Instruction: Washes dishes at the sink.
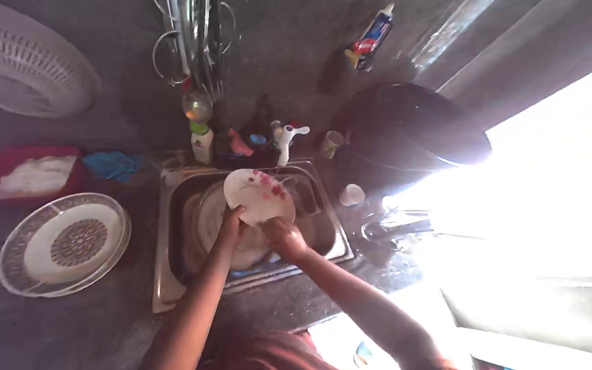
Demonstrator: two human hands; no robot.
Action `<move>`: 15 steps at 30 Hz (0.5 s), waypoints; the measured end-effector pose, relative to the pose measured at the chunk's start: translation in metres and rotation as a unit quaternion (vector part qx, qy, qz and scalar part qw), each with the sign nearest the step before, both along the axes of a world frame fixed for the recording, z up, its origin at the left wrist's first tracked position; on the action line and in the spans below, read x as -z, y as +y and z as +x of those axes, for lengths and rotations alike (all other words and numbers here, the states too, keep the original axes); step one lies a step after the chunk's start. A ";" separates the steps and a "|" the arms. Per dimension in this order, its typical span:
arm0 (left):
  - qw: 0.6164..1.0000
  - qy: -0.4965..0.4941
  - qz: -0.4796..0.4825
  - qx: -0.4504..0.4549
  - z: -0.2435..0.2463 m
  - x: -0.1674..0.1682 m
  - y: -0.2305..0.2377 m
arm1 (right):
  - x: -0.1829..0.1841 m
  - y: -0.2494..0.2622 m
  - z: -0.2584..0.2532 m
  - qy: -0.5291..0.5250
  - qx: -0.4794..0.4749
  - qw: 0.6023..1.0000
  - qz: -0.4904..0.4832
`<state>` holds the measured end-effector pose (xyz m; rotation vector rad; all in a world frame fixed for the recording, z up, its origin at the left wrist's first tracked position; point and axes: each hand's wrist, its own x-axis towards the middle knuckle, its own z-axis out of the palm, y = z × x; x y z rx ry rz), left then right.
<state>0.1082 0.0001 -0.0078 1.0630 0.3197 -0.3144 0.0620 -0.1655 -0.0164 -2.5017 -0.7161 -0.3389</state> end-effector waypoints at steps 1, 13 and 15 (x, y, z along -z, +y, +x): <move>1.000 0.018 0.003 -0.024 0.004 0.009 -0.002 | -0.002 -0.004 0.003 0.096 -0.009 0.995 -0.016; 0.995 0.062 -0.073 -0.018 -0.007 0.010 -0.012 | 0.008 0.006 0.087 0.152 0.032 0.979 -0.134; 0.994 0.079 -0.080 -0.016 -0.011 0.011 -0.008 | 0.007 -0.005 0.098 0.146 0.071 0.975 -0.154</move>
